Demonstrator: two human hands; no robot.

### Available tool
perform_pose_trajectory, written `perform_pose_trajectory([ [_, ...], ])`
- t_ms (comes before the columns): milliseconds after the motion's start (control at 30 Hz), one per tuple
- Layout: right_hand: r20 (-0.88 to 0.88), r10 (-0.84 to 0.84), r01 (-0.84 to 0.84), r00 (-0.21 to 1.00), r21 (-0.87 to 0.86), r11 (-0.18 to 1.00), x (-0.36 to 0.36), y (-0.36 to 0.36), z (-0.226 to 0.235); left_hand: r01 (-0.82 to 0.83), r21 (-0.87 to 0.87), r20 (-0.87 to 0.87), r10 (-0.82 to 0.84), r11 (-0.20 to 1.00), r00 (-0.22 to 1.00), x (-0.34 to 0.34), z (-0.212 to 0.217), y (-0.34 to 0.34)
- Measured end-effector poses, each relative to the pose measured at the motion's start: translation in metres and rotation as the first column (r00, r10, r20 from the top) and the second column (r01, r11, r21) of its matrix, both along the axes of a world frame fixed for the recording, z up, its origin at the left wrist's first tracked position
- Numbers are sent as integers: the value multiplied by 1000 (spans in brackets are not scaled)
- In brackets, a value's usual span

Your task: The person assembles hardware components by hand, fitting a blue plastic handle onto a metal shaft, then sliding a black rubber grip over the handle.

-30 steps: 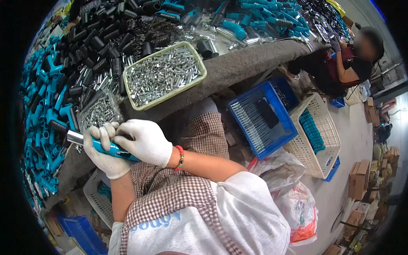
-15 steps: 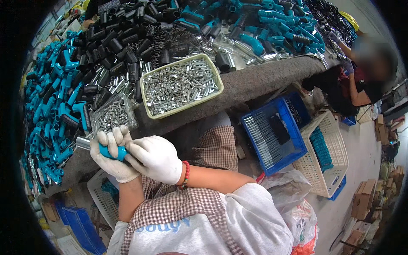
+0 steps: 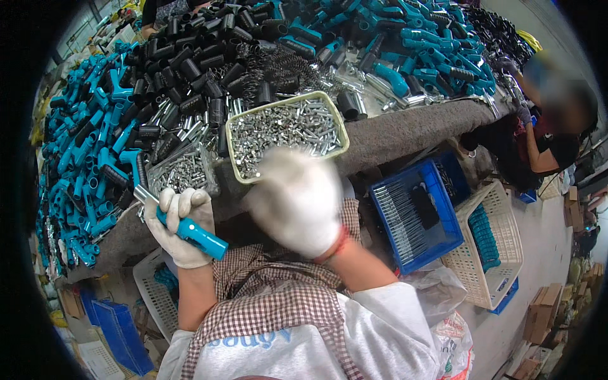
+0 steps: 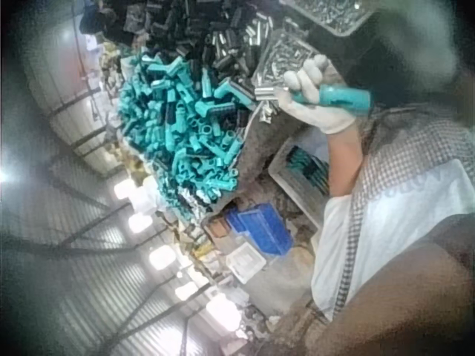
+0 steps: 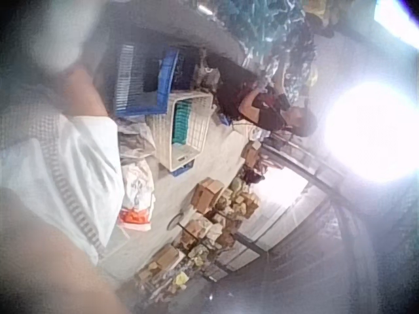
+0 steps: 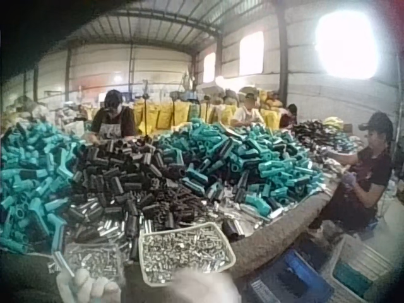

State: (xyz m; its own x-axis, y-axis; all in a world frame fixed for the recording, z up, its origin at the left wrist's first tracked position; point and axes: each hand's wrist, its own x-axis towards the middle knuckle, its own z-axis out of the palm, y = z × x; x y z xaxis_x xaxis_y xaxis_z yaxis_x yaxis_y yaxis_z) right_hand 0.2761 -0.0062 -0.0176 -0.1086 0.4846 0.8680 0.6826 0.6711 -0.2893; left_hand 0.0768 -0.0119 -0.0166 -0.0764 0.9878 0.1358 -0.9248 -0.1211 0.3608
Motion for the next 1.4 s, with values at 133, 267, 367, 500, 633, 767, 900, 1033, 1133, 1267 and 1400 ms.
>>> perform_pose_trajectory([
  [133, 129, -512, 521, 849, -47, 852, 107, 61, -10, 27, 36, -17, -27, 999, 999, -13, -4, -2],
  [267, 474, -320, 471, 820, -244, 848, 155, 90, -51, 52, 44, -3, -51, 998, 999, -9, -5, -3],
  [367, 428, -321, 423, 845, -165, 891, 154, 98, -53, 63, 57, 8, -63, 996, 998, -8, -6, -3],
  [500, -160, -361, 285, 919, -363, 887, 139, 76, -45, 61, 33, 14, -62, 998, 998, -9, -4, -2],
  [633, -669, -210, -163, 714, -450, 878, 111, 41, -20, 52, 8, 4, -52, 999, 999, -8, 0, -3],
  [767, -813, -68, -380, 578, -343, 859, 88, 15, -10, 49, 15, -10, -49, 999, 999, -5, 3, -2],
  [900, -902, 118, -601, 416, -175, 780, 57, 1, -8, 73, 33, 10, -73, 997, 997, -6, 4, -1],
  [1033, -945, 114, -732, 306, -157, 663, 27, -3, -3, 13, -6, 4, -13, 1000, 1000, -17, 4, -4],
  [1133, -852, 95, -730, 515, -378, 569, 12, -20, -6, -15, 28, 45, 13, 999, 999, -30, 2, -2],
  [1267, -405, 386, -558, 829, -554, 618, -23, -40, -7, -190, -90, 65, 196, 978, 978, -41, 8, 2],
  [1400, 72, 481, -327, 874, -645, 691, -55, -41, 1, -266, -160, 82, 281, 951, 956, -44, 6, -1],
])
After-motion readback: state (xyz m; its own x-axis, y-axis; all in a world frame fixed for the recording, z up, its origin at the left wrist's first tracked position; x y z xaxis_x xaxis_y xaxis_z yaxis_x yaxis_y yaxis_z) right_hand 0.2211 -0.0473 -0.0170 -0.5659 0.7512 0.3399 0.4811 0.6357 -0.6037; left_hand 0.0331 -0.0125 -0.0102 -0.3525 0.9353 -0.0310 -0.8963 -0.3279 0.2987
